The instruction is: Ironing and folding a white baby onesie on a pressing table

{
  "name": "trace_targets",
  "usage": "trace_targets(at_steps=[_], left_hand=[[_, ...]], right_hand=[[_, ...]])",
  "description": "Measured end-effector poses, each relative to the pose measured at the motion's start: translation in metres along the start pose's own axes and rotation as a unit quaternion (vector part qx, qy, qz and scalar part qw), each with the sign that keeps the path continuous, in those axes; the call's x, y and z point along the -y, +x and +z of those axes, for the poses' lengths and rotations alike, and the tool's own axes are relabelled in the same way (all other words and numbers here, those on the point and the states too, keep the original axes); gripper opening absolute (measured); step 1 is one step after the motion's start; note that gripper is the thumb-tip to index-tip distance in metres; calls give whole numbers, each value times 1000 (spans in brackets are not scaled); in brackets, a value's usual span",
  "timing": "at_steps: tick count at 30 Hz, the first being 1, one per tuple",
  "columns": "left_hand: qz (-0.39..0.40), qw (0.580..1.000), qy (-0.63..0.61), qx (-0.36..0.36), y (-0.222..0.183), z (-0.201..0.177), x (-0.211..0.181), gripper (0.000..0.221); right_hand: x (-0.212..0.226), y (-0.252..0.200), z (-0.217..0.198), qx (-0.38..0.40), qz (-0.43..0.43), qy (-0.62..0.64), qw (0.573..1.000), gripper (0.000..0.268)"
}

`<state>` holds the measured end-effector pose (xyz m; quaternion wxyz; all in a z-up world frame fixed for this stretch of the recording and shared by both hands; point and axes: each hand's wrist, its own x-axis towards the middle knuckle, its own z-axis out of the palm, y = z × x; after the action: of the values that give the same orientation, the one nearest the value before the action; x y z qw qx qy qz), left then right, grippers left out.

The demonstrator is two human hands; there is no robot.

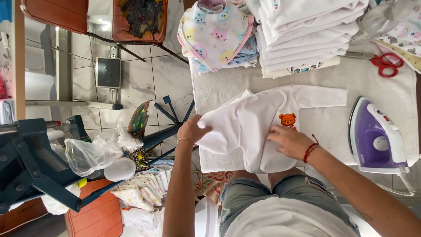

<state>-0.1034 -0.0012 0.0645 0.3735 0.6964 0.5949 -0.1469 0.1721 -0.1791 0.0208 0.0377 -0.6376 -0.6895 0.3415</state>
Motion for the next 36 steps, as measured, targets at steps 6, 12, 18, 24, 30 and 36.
trace_targets(at_steps=[6,12,18,24,30,36], left_hand=[[-34,989,-136,-48,-4,25,37,42],[45,905,-404,-125,-33,29,-8,24],[84,833,-510,-195,-53,40,-77,26],[196,926,-321,-25,-93,60,-140,67],[59,962,-148,-221,0,96,-80,27],[-41,978,63,-194,77,111,-6,30]], right_hand=[[-40,-14,26,38,-113,-187,975,10],[5,-4,7,7,-190,-219,957,36],[-29,1,39,16,-143,-147,979,18],[-32,-48,-69,-25,122,-63,990,34],[-27,-64,-91,-104,196,-104,970,32],[-18,-15,-43,-119,153,106,975,20]])
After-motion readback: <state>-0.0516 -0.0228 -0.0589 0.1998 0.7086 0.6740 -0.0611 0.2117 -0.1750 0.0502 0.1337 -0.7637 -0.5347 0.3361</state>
